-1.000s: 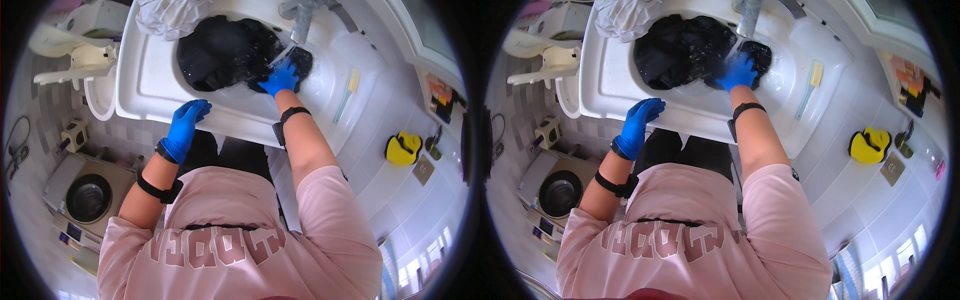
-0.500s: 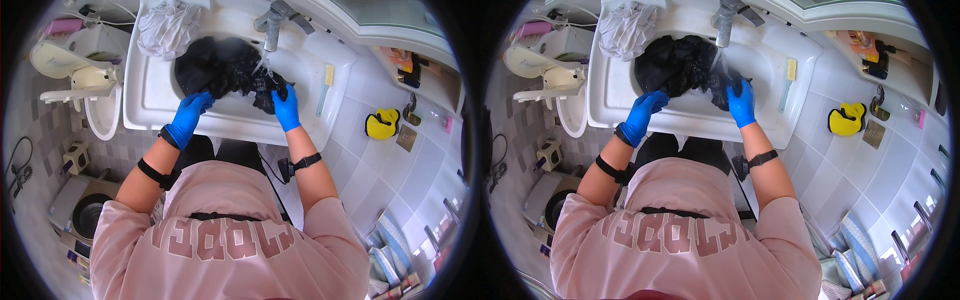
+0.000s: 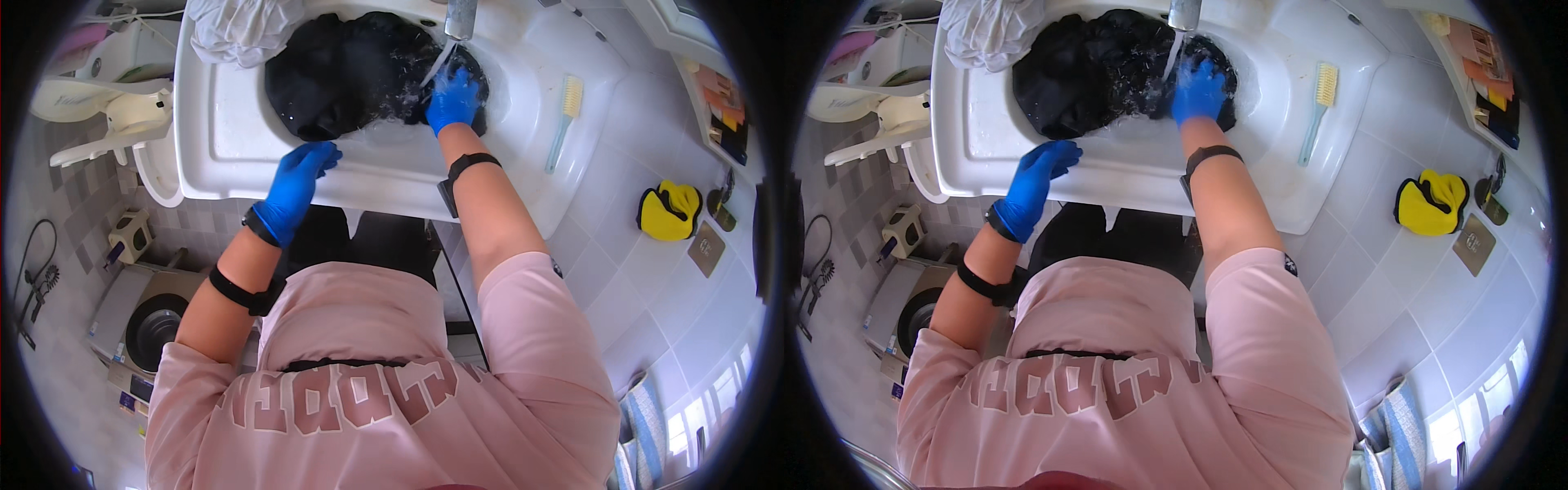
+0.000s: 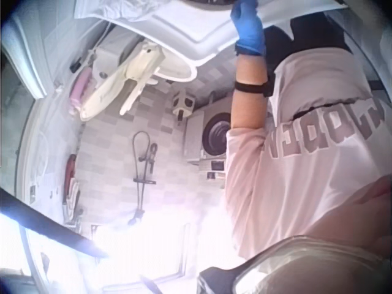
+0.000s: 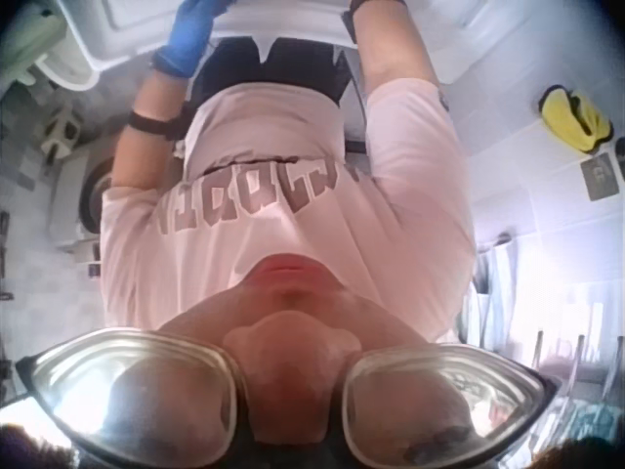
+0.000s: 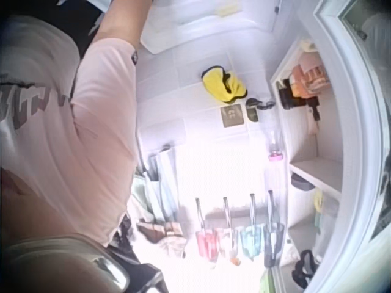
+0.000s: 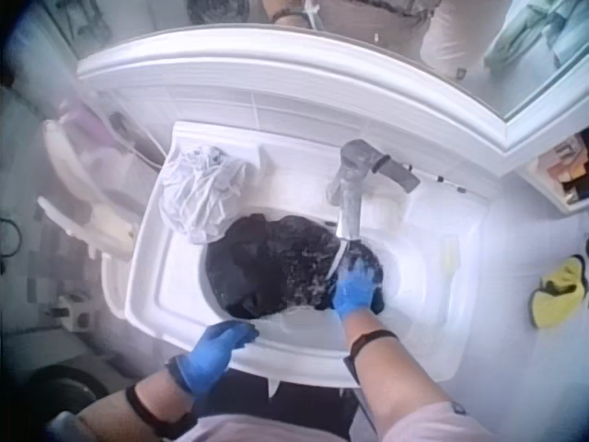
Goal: Hand washing and rinsing dark and light clothing in a basin inside a bathroom.
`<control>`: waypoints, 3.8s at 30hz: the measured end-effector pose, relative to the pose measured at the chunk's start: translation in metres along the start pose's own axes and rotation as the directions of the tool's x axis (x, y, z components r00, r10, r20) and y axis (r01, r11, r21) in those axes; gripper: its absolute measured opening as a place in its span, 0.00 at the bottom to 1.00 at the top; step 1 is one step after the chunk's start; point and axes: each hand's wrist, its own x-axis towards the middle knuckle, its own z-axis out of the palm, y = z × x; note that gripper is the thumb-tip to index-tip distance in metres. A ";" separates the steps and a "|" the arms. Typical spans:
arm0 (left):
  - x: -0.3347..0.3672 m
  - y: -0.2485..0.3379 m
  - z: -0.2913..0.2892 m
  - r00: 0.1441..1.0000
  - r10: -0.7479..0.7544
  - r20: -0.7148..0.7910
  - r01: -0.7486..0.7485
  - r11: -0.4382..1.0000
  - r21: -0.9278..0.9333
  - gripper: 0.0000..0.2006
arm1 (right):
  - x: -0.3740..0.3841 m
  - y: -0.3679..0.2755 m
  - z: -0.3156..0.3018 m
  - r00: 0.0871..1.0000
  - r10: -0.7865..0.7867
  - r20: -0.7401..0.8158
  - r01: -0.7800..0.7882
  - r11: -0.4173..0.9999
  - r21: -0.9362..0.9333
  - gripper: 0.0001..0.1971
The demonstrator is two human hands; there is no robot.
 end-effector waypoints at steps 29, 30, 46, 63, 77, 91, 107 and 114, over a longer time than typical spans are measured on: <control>0.010 -0.013 0.015 1.000 0.008 0.025 -0.007 1.000 -0.026 0.17 | 0.025 0.028 0.010 0.941 -0.331 -0.064 0.325 0.942 -0.085 0.29; 0.010 -0.009 0.018 1.000 0.011 0.023 -0.010 1.000 -0.027 0.17 | 0.028 0.029 0.009 0.918 -0.384 -0.100 0.389 0.920 0.035 0.29; 0.021 0.021 0.019 0.991 0.127 0.042 -0.118 0.978 -0.172 0.17 | -0.096 0.021 -0.072 0.985 -0.152 -0.084 0.173 0.874 0.455 0.45; -0.001 -0.001 0.012 0.999 0.030 0.041 -0.022 0.986 -0.163 0.17 | 0.026 0.044 0.015 0.995 -0.063 0.082 0.002 0.805 0.594 0.31; 0.012 0.003 -0.005 0.992 0.123 -0.024 -0.125 0.983 -0.131 0.16 | -0.075 -0.003 -0.062 0.951 -0.279 0.130 0.295 0.948 -0.121 0.55; -0.024 -0.008 -0.007 0.990 0.110 -0.085 -0.118 0.988 -0.103 0.18 | 0.006 0.031 -0.017 0.939 -0.313 0.145 0.236 0.890 0.390 0.27; -0.015 0.010 -0.007 0.985 0.171 -0.022 -0.172 0.966 -0.194 0.15 | -0.067 0.062 -0.033 0.920 -0.257 -0.295 0.308 0.941 0.141 0.52; -0.019 -0.014 -0.014 0.992 0.094 -0.088 -0.105 0.986 -0.126 0.16 | -0.034 0.008 -0.034 0.953 -0.036 0.300 0.098 0.976 -0.194 0.61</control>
